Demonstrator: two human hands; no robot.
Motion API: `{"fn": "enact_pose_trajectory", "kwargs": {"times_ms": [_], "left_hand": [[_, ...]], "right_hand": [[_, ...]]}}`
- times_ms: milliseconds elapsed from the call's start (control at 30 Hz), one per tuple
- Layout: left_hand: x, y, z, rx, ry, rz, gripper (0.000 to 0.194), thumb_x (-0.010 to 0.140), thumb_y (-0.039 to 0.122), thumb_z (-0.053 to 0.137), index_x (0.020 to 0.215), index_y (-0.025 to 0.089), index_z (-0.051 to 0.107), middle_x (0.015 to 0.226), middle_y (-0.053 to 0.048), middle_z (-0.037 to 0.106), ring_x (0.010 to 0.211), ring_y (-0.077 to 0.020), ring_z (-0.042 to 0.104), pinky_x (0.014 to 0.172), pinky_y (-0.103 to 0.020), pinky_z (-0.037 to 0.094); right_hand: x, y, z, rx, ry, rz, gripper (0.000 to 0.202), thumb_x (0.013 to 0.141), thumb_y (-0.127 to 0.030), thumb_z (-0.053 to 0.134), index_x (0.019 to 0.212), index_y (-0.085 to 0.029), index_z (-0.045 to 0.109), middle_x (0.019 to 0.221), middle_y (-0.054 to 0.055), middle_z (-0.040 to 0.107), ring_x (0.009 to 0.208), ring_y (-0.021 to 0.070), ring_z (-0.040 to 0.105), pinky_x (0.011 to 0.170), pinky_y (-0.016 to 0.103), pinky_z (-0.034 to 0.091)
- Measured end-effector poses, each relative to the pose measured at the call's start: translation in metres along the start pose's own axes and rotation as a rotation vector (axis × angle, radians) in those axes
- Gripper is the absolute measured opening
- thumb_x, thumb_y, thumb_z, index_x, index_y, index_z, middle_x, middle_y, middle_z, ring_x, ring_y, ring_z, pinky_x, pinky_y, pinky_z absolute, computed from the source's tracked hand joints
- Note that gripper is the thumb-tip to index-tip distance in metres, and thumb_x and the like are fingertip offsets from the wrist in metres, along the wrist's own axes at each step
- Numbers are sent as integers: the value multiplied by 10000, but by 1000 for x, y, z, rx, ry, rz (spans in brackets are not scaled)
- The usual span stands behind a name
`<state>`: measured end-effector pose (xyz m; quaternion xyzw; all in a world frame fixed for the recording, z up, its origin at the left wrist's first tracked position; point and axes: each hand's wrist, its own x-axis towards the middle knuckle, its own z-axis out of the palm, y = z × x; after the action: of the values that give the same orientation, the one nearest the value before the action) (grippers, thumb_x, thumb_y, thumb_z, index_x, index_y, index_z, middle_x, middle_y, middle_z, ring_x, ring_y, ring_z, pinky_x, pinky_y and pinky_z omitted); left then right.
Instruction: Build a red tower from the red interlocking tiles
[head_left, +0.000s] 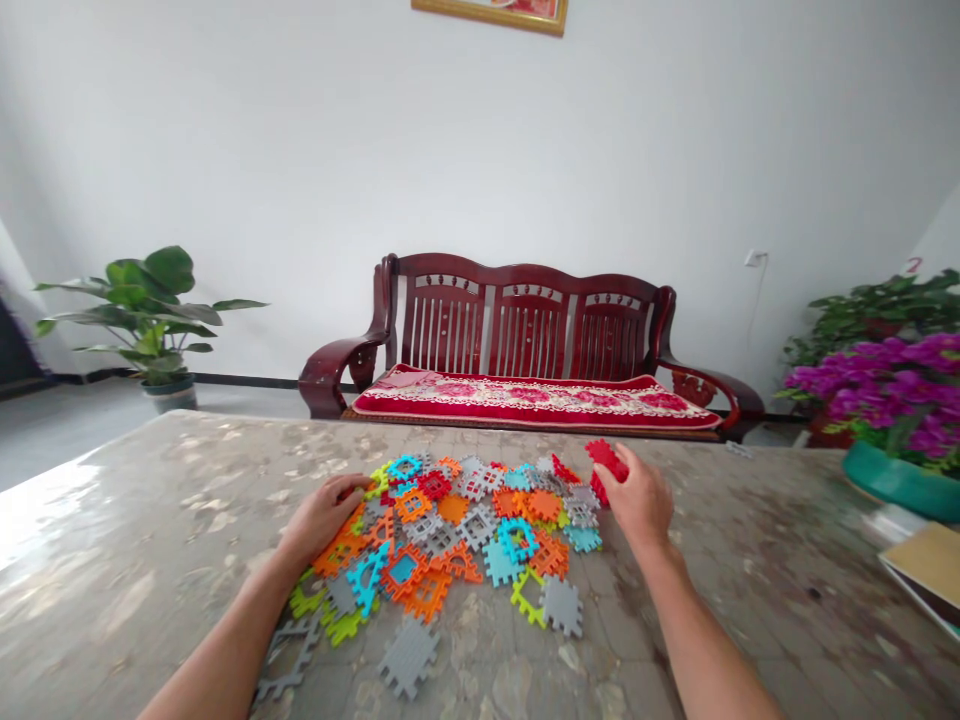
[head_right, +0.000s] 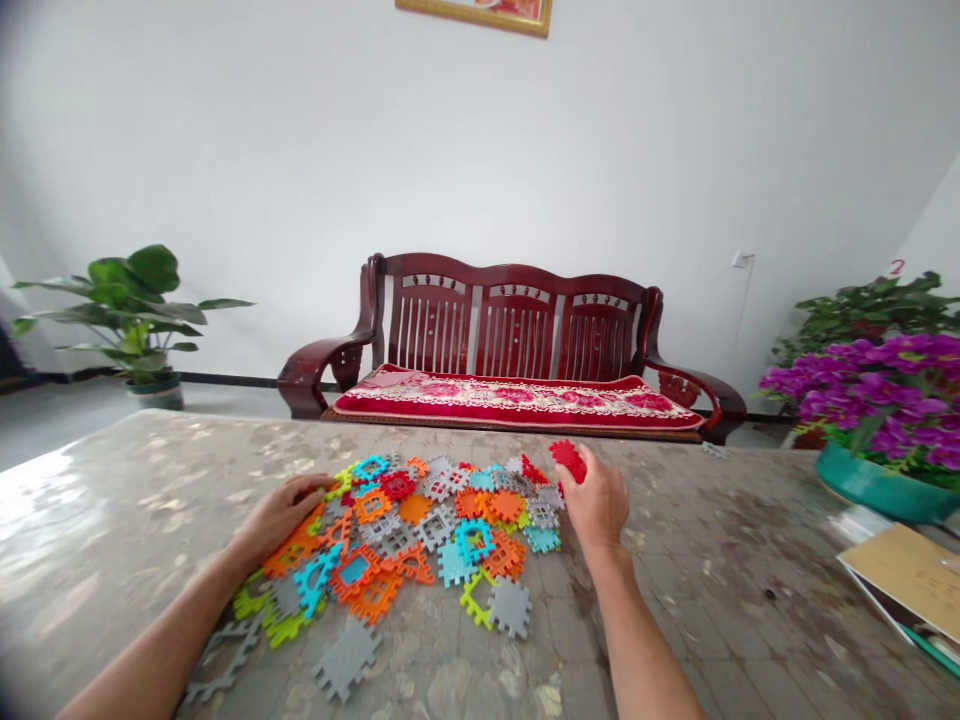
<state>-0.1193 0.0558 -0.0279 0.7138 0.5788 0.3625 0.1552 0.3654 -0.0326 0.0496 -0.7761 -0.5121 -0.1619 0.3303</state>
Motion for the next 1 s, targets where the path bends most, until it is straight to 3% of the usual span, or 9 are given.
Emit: {"fn": "enact_pose_trajectory", "kwargs": {"times_ms": [167, 400, 667, 833, 933, 1000], "left_hand": [[0, -1, 0, 10, -12, 5, 391, 788, 457, 501, 989, 236, 754, 1131, -60, 735, 1084, -258, 651, 1040, -390, 460], [2, -3, 0, 13, -12, -7, 429, 770, 489, 504, 988, 222, 759, 1137, -62, 738, 1090, -263, 645, 1043, -390, 461], [1, -2, -1, 17, -19, -8, 424, 771, 481, 504, 993, 226, 760, 1139, -66, 734, 1091, -264, 644, 1046, -402, 458], [1, -3, 0, 24, -6, -1, 413, 784, 474, 499, 986, 224, 759, 1138, -63, 734, 1094, -259, 645, 1043, -388, 460], [1, -3, 1, 34, -6, 12, 395, 788, 450, 497, 982, 226, 758, 1115, -57, 741, 1079, -254, 651, 1025, -375, 470], [1, -2, 1, 42, -7, 15, 386, 793, 433, 494, 990, 230, 756, 1114, -52, 740, 1071, -251, 653, 1015, -374, 475]], "right_hand": [[10, 22, -3, -79, -12, 91, 513, 855, -504, 574, 1269, -205, 628, 1090, 140, 721, 957, 307, 639, 821, 403, 440], [14, 30, 0, -167, -59, 107, 517, 882, -515, 536, 1285, -202, 618, 1071, 149, 722, 965, 302, 643, 838, 405, 432], [12, 27, -1, -203, -100, 83, 509, 880, -470, 560, 1298, -183, 604, 1070, 155, 724, 982, 308, 630, 832, 403, 421], [12, 27, -1, -172, -34, 50, 498, 874, -462, 557, 1278, -177, 620, 1087, 158, 721, 990, 321, 613, 842, 426, 426], [11, 17, 1, -87, 21, -9, 453, 871, -398, 550, 1263, -186, 632, 1118, 145, 712, 1030, 308, 598, 889, 426, 428], [7, 2, 5, 16, -26, -89, 411, 872, -351, 537, 1235, -196, 651, 1118, 119, 716, 1029, 283, 601, 915, 406, 436]]}}
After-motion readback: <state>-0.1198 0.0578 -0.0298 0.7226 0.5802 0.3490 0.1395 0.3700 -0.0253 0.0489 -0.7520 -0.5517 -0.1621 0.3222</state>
